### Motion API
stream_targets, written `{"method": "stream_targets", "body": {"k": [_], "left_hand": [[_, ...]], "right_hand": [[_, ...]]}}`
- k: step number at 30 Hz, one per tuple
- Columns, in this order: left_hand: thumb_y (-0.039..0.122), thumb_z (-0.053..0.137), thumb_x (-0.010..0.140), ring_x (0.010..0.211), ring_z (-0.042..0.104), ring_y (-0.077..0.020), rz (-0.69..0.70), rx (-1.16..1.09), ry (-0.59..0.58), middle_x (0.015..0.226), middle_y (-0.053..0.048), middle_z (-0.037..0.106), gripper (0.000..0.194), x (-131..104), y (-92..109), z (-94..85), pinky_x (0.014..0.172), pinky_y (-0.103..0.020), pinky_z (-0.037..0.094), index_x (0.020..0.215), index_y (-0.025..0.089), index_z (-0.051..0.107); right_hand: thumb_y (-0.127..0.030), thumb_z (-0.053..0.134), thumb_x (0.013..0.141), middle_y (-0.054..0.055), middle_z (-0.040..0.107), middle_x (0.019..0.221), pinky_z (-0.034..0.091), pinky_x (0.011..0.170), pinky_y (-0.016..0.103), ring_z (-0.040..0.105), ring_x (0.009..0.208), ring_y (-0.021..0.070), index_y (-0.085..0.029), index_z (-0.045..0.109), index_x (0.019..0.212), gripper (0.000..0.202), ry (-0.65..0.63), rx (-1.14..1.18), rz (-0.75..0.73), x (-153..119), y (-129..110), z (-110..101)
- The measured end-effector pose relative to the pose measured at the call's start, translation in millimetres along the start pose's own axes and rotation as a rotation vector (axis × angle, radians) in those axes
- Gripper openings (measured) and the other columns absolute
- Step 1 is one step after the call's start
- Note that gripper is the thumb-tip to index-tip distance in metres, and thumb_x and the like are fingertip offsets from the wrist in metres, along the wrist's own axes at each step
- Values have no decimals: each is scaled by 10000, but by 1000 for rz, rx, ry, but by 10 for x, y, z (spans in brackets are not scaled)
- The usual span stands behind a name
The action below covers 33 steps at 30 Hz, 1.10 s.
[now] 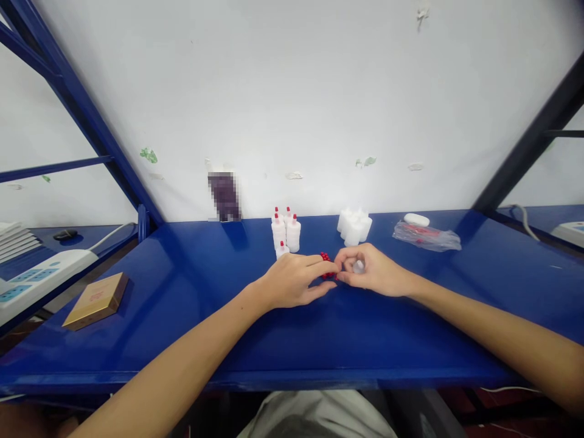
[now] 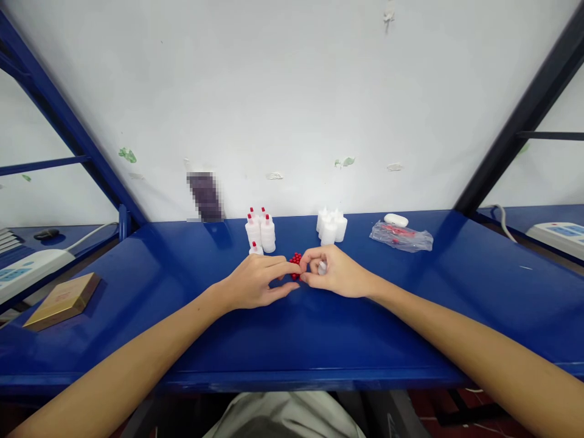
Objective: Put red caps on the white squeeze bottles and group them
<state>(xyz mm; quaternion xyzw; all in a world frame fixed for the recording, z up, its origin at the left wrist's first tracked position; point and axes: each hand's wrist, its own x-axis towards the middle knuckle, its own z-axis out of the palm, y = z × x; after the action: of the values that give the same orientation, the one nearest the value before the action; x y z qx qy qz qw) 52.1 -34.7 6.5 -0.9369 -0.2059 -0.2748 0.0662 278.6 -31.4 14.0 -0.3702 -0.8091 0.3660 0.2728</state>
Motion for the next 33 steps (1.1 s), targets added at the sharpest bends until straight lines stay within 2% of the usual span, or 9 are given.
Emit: {"method": "stream_targets", "body": {"k": [3,6,9,13,15,18,21,26,33], "left_hand": [[330,480,995,643,587,-95,16,11,94,821,-21,665,249,17,9,-5,570,-218,417,1091,173,648],[316,515,984,674,589,-99,48,41,199,838,-26,653,248,28,5,29,593,-213,446,1142,171,639],[273,557,962,693,585,-95,63,74,323,899,-37,656,210,30,-16,65,621,-211,472,1125,180,651],[250,568,954,682,583,-89,53,48,416,862,-39,643,156,44,-18,66,613,-202,482,1036,176,679],[259,579,950,691,590,-91,61,10,402,844,-37,640,153,55,8,58,616,-200,488,1025,171,680],[264,593,943,689,593,-89,106,-39,347,846,-37,650,140,68,71,60,616,-200,490,991,162,675],[246,574,948,691,597,-94,141,-54,309,856,-39,656,129,71,121,78,624,-210,496,961,162,671],[233,544,961,728,621,-115,173,-89,301,875,-49,671,143,66,137,110,669,-235,519,981,149,659],[225,568,947,717,623,-118,163,-94,272,860,-47,676,125,67,149,114,653,-242,515,943,139,659]], "right_hand": [[-371,691,802,-62,518,490,337,435,219,424,400,73,-154,619,805,229,-33,302,57,12,10,34],[-402,743,778,-86,466,443,353,420,221,408,369,71,-146,621,830,288,-58,590,61,36,57,89],[-426,728,803,-101,421,439,357,424,233,378,353,71,-148,629,868,302,-64,720,54,51,88,124],[-508,534,927,-19,534,588,361,481,256,452,429,84,-146,607,742,413,-16,503,-42,26,70,117],[-517,448,960,6,544,649,362,522,264,494,506,103,-151,568,682,475,20,319,-111,-6,48,109],[-563,399,954,-13,446,578,307,522,269,425,522,116,-177,469,613,520,57,10,-225,-52,14,113],[-590,384,940,-18,435,579,275,531,272,382,517,118,-174,496,683,502,32,-226,-291,-76,-21,141],[-503,362,959,21,564,704,311,574,281,455,563,148,-146,562,978,410,-27,-312,-327,-74,-40,203],[-350,384,929,-42,439,647,257,539,278,370,523,137,-196,427,934,160,5,-288,-369,-90,-67,202]]}}
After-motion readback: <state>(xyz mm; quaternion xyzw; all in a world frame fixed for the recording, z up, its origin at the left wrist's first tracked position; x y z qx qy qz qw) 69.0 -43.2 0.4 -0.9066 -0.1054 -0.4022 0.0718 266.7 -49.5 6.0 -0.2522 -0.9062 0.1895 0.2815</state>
